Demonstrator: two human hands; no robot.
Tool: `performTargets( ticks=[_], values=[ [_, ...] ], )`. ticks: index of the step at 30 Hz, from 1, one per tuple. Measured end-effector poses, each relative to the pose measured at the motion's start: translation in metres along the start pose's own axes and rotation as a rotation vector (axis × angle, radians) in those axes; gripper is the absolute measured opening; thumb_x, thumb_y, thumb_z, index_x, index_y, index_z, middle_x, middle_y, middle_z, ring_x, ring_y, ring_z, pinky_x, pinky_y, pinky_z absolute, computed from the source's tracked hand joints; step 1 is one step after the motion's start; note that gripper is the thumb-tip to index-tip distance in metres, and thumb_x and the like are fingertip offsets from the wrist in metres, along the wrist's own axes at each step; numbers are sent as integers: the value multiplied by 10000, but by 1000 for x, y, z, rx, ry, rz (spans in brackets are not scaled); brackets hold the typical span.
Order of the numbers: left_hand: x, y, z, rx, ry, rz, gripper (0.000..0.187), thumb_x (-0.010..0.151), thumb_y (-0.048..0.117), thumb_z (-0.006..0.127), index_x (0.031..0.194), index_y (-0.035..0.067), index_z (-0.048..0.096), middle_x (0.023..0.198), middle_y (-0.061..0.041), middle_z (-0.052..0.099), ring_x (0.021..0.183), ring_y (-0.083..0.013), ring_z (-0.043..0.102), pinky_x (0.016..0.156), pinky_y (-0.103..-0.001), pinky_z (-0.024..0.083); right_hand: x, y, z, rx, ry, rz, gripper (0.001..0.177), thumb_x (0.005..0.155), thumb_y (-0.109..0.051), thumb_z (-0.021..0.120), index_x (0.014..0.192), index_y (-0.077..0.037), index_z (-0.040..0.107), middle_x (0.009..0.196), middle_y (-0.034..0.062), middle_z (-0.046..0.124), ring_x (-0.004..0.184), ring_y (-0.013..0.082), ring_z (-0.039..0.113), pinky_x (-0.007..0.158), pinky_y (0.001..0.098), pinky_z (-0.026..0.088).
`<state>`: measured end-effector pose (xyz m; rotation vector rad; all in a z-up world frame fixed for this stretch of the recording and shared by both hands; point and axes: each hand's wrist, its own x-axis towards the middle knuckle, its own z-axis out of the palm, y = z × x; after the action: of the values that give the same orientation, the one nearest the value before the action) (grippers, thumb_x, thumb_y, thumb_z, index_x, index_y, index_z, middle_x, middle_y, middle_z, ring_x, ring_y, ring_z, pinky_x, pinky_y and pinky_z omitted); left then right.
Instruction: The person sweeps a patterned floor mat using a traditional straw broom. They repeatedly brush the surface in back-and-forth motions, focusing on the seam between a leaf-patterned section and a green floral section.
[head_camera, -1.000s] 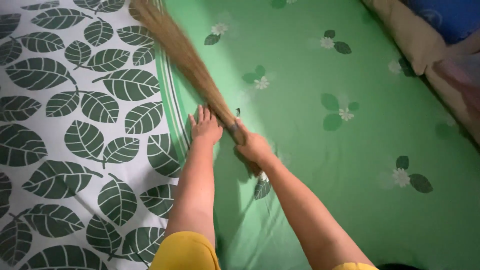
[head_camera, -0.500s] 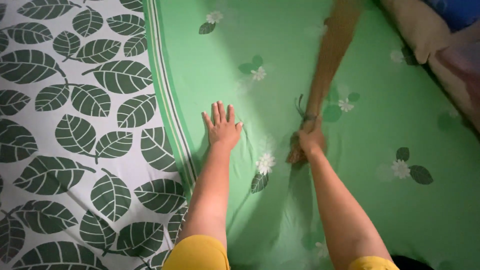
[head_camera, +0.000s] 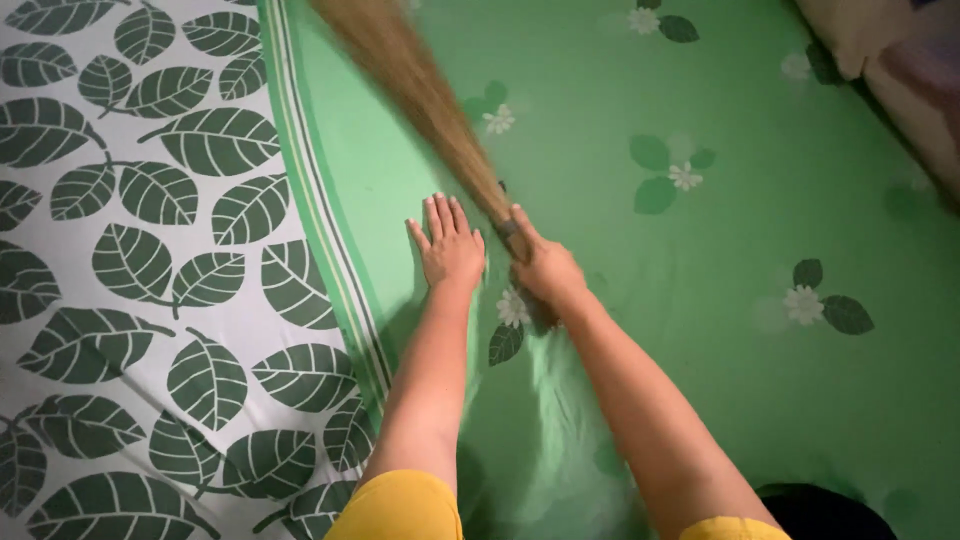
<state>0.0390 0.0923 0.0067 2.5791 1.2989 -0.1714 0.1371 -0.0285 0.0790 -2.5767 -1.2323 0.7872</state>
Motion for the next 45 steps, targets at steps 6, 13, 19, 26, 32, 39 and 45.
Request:
performTargets(
  ticks=[6, 13, 19, 26, 32, 39, 45],
  values=[
    [-22, 26, -2, -10, -6, 34, 666, 1097, 418, 273, 1659, 92, 124, 1734, -178, 33, 1604, -340, -57, 1241, -671, -31, 2, 86, -19, 170, 140, 307, 751, 961, -294, 604, 1640, -276, 286, 1411, 173, 617, 1283, 385, 608, 1000, 529, 521],
    [-29, 50, 14, -28, 33, 232, 628, 1094, 457, 257, 1659, 190, 187, 1742, -117, 79, 1606, -335, -16, 1238, -683, -29, 22, 148, -4, 551, 384, 342, 925, 930, -257, 601, 1675, -190, 58, 1586, 254, 394, 1392, 440, 480, 1102, 595, 440],
    [-19, 44, 27, -114, 125, 194, 643, 1080, 369, 343, 1648, 107, 197, 1737, -128, 128, 1608, -311, 66, 1275, -610, 19, -16, 52, -9, 306, 115, 246, 838, 942, -251, 579, 1665, -249, 155, 1403, 259, 569, 1294, 463, 570, 1034, 599, 485],
    [-6, 7, 29, -107, 198, 9, 667, 1070, 397, 408, 1628, 67, 251, 1723, -163, 169, 1607, -311, 96, 1280, -591, 73, -16, 33, -1, 3, -12, -126, 818, 903, -245, 595, 1622, -351, 222, 1162, 332, 698, 1134, 525, 654, 992, 628, 500],
    [-15, -56, 17, -53, 203, -52, 653, 1071, 496, 347, 1643, 190, 267, 1734, -119, 154, 1611, -306, 65, 1251, -660, 21, -3, 66, -14, 24, 95, 197, 728, 982, -335, 612, 1625, -172, 315, 1411, 262, 594, 1305, 459, 571, 1046, 593, 486],
    [-24, -99, 3, -92, 200, -112, 634, 1090, 494, 286, 1663, 229, 222, 1743, -124, 99, 1610, -340, 26, 1230, -705, -19, 37, 85, 20, 374, 264, 340, 907, 972, -300, 620, 1678, -288, 50, 1389, 345, 536, 1256, 511, 575, 951, 612, 530],
    [-30, -119, 10, -60, 275, -185, 658, 1081, 469, 316, 1659, 170, 221, 1741, -142, 132, 1611, -348, 42, 1221, -728, -7, -26, -57, 42, 178, 82, 75, 918, 881, -249, 617, 1644, -291, 108, 1311, 311, 637, 1235, 500, 611, 1054, 616, 487]
  ],
)
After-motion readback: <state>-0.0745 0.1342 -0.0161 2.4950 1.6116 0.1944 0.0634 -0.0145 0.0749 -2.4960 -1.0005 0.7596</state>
